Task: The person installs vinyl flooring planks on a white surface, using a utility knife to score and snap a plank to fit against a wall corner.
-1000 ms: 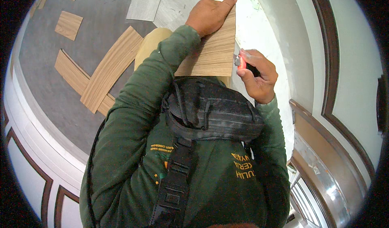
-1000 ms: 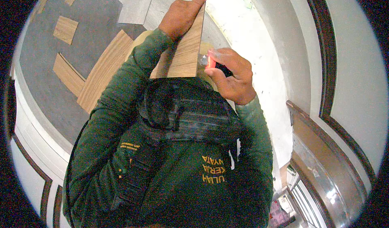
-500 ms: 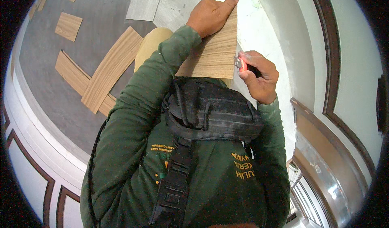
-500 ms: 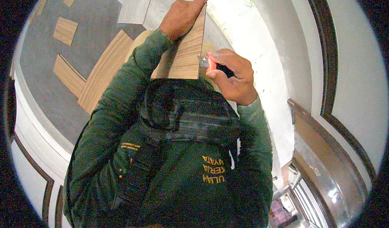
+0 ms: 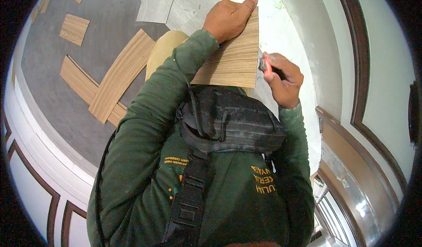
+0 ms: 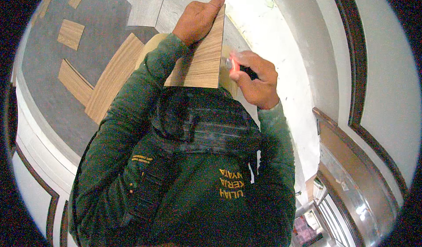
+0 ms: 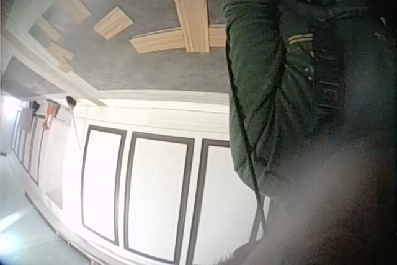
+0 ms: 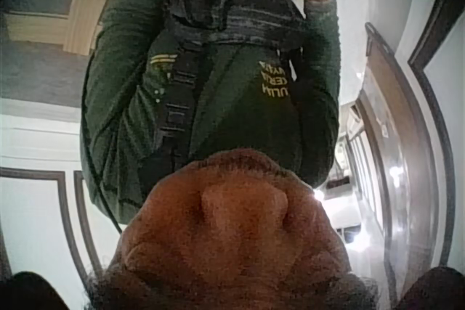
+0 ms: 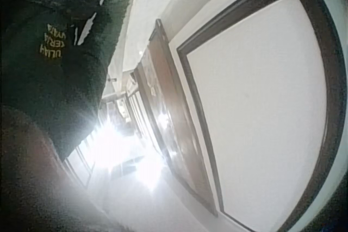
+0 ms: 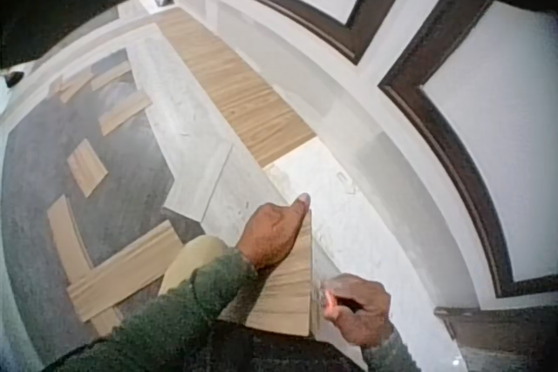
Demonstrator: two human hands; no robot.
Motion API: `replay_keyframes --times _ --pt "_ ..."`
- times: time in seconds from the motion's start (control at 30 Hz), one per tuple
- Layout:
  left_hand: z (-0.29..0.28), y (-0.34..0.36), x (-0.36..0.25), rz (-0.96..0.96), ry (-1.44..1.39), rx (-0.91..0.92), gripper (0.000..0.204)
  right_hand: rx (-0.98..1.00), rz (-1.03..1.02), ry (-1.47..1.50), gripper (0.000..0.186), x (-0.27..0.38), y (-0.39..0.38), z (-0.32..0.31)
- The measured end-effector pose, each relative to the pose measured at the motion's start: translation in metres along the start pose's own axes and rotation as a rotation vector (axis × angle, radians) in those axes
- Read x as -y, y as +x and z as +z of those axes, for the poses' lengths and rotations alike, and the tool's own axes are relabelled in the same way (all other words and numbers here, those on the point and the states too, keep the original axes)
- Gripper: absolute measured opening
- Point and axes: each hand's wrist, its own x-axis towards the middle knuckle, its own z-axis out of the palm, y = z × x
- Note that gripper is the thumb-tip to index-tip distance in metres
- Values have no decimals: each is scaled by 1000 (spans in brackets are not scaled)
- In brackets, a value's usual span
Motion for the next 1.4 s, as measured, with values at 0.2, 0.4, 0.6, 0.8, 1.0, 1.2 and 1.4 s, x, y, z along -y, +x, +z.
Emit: replay_keyframes --times 0.2,0.4,0.6,0.8,1.0,1.2,1.4 --pt "9 4 17 188 117 -107 63 85 -66 7 28 6 5 -1" --pt "10 8 22 164 132 -123 63 63 -123 -37 29 0 10 1" --pt "11 11 27 133 56 -105 64 66 -118 -53 30 -4 13 0" --pt "9 10 24 48 -16 -39 64 22 -222 -36 31 -11 14 6" --pt "5 11 23 41 -30 -59 66 8 -235 -44 31 -15 17 7" --pt "-2 7 15 62 -7 -19 65 12 -231 -125 26 -16 20 6" --pt "-3 12 22 274 434 -91 41 -312 34 98 17 -40 7 -7"
